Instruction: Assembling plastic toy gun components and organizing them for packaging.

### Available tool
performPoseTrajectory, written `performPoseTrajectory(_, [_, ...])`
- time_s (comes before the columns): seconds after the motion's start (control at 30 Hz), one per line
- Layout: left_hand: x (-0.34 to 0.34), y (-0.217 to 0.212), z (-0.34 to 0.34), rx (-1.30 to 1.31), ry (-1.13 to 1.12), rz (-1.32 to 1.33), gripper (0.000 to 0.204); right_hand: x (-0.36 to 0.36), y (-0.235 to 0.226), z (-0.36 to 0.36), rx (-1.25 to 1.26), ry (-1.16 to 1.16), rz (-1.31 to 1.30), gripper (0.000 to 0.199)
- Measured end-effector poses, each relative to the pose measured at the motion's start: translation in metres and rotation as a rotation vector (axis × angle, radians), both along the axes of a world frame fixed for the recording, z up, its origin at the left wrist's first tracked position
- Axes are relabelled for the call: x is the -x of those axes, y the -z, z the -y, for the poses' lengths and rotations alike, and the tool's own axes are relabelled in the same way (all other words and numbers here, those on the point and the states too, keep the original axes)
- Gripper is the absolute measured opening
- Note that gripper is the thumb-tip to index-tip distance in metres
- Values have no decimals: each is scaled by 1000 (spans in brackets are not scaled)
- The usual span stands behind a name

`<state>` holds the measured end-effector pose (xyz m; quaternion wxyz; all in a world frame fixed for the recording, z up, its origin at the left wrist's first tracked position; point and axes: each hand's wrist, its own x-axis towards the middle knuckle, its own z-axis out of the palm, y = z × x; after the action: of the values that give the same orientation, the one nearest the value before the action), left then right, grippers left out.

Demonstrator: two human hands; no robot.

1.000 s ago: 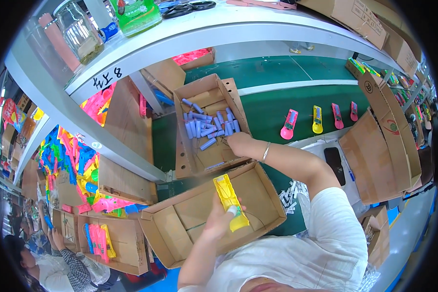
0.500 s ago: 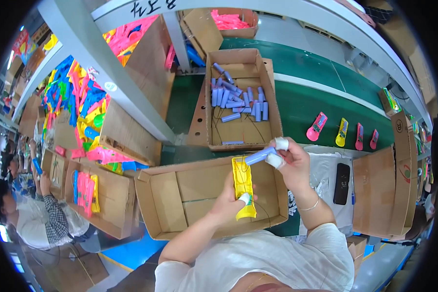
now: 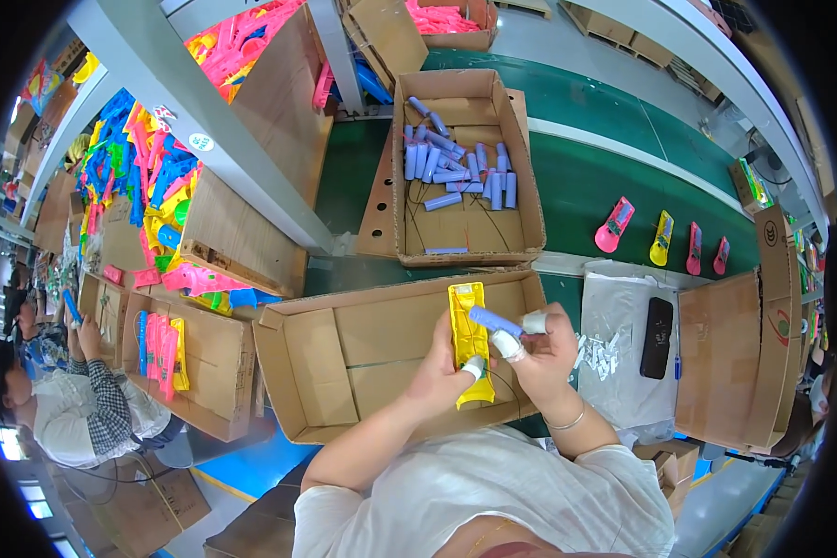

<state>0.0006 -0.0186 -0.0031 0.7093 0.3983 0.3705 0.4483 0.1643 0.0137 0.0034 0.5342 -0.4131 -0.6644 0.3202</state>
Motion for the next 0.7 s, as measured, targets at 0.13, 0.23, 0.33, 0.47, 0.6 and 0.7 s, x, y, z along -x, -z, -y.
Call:
performPoseTrajectory(0.13, [-1, -3, 0, 22, -3, -18, 84, 3, -10, -1, -263, 46, 248, 35])
performPoseTrajectory(0.23, [-3, 8, 0, -60, -60, -110, 84, 13, -10, 6, -306, 47, 405, 37])
performPoseTrajectory(0.33, [-2, 12, 0, -67, -55, -119, 84, 17, -20, 14, -106, 3, 436, 30])
performPoseTrajectory(0.47, [0, 9, 0, -111, -49, -116, 82, 13, -32, 13, -34, -116, 460, 25])
performPoseTrajectory(0.6, [2, 10, 0, -118, -40, -84, 80, 3, -32, 7, -21, -240, 417, 27])
performPoseTrajectory(0.7, [1, 4, -1, -86, -36, -106, 81, 0, -26, 5, -66, -290, 462, 26])
